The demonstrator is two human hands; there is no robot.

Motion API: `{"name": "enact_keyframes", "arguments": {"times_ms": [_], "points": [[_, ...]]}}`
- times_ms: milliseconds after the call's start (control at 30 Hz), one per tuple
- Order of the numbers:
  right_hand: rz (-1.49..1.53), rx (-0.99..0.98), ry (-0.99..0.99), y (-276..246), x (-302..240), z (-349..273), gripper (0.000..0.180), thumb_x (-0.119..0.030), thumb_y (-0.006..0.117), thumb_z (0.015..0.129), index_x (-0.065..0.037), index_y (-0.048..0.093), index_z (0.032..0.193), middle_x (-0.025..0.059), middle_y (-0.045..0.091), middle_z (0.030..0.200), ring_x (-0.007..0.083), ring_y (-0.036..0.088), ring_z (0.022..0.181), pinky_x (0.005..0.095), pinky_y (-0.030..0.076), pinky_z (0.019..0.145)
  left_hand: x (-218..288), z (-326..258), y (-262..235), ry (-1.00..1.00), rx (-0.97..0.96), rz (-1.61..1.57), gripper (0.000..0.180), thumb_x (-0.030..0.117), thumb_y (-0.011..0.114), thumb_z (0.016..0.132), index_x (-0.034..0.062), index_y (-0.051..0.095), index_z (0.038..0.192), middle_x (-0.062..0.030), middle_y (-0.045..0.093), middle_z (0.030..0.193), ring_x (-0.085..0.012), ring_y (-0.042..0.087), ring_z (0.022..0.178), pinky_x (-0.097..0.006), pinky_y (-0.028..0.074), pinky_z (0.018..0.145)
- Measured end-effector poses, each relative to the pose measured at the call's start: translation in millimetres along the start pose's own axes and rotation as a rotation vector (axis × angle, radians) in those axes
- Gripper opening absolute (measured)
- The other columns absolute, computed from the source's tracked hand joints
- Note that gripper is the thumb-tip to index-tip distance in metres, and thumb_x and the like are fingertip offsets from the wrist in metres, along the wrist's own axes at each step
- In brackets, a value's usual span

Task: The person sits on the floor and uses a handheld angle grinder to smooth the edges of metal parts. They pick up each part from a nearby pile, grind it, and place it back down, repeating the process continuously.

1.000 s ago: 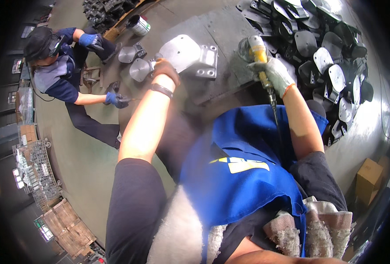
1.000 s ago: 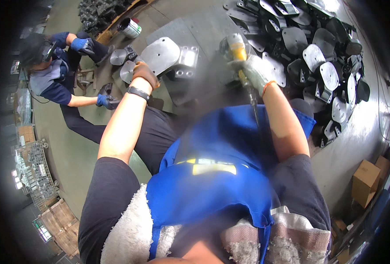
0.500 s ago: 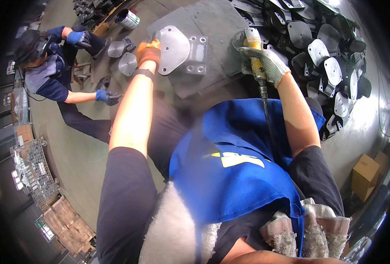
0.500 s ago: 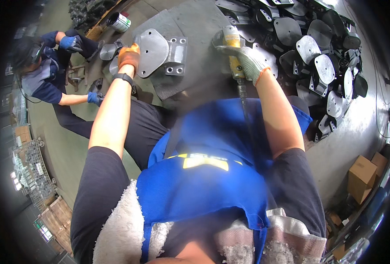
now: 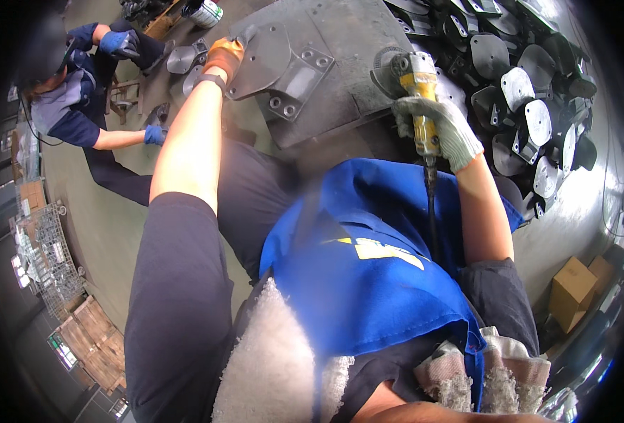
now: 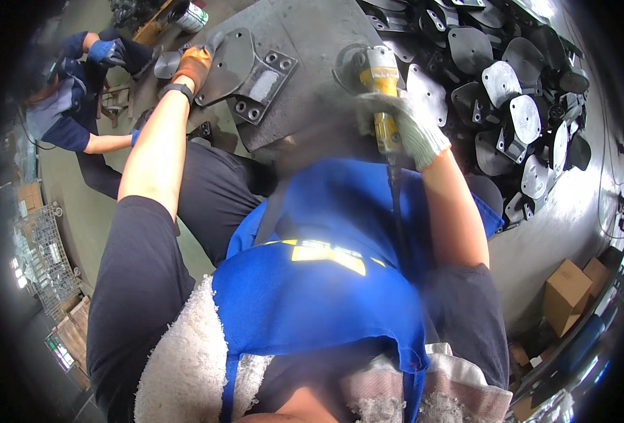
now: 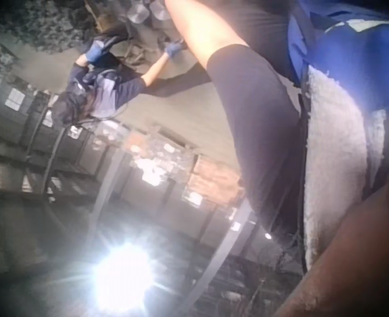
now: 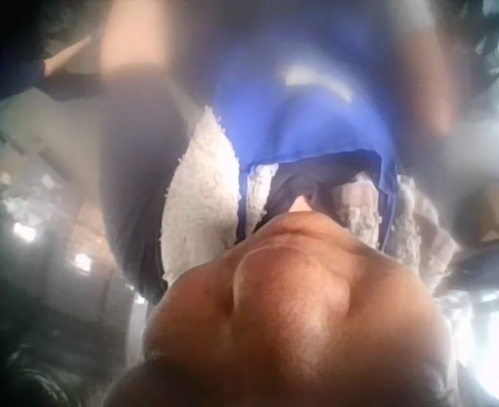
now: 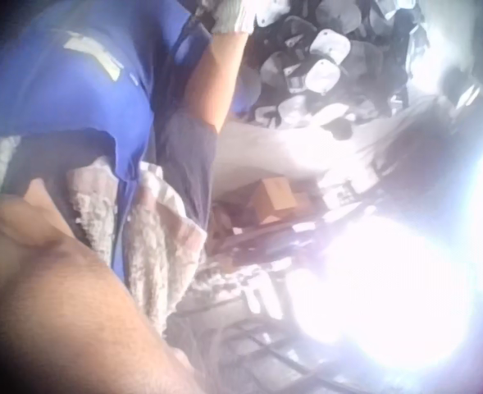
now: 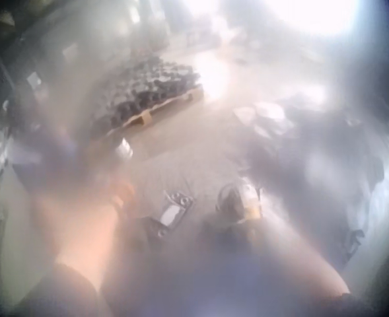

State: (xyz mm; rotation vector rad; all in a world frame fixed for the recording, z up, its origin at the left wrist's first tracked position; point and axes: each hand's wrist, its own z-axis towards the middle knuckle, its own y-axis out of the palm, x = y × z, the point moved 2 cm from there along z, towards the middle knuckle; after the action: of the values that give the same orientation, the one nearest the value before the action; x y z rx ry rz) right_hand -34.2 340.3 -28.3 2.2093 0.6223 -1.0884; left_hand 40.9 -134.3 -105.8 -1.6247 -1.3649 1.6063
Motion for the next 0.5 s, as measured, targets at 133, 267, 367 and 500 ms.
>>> {"name": "enact_keyframes", "arguments": {"times_ms": [133,267,367,500], "points": [[-0.139,-0.003,0.055,26.2,-15.7,-23.8,0.025,-0.019,0.077,0.088,0.000,0.068,0.102,0.0074,0.067,0.078,0.0145,0.064,0.064,0.0276,0.051,0.060,-12.1,12.6,38.4,0.130,0.011,0.157,0.030,0.011,0.060,0.095,0.0062,0.070,0.123,-0.0145,0.075,0.119,-0.0288,0.072,0.111,-0.038,0.058,0.094],[-0.255,-0.036,0.138,46.9,-17.5,-27.4,0.026,-0.019,0.078,0.088,0.000,0.069,0.103,0.0055,0.068,0.077,0.0135,0.064,0.059,0.0266,0.051,0.054,4.0,-9.9,-20.1,0.074,0.019,0.152,0.027,0.014,0.053,0.098,0.0053,0.074,0.113,-0.0159,0.076,0.112,-0.0304,0.073,0.105,-0.040,0.057,0.093],[-0.271,-0.131,0.156,67.5,-11.3,-19.6,0.033,-0.021,0.079,0.088,0.002,0.067,0.108,0.0083,0.067,0.078,0.0151,0.065,0.061,0.0279,0.055,0.057,-4.1,-11.6,3.0,0.163,0.083,0.301,0.030,0.015,0.054,0.097,0.0067,0.070,0.121,-0.0161,0.074,0.117,-0.0300,0.072,0.108,-0.039,0.056,0.096],[-0.333,-0.168,0.213,81.5,-4.9,-5.4,0.029,-0.021,0.079,0.089,0.002,0.068,0.102,0.0077,0.068,0.078,0.0148,0.065,0.060,0.0275,0.055,0.058,-2.7,3.9,-5.2,-0.010,-0.108,-0.037,0.036,0.016,0.056,0.101,0.0118,0.066,0.135,-0.0142,0.070,0.131,-0.0317,0.070,0.117,-0.041,0.057,0.100]]}}
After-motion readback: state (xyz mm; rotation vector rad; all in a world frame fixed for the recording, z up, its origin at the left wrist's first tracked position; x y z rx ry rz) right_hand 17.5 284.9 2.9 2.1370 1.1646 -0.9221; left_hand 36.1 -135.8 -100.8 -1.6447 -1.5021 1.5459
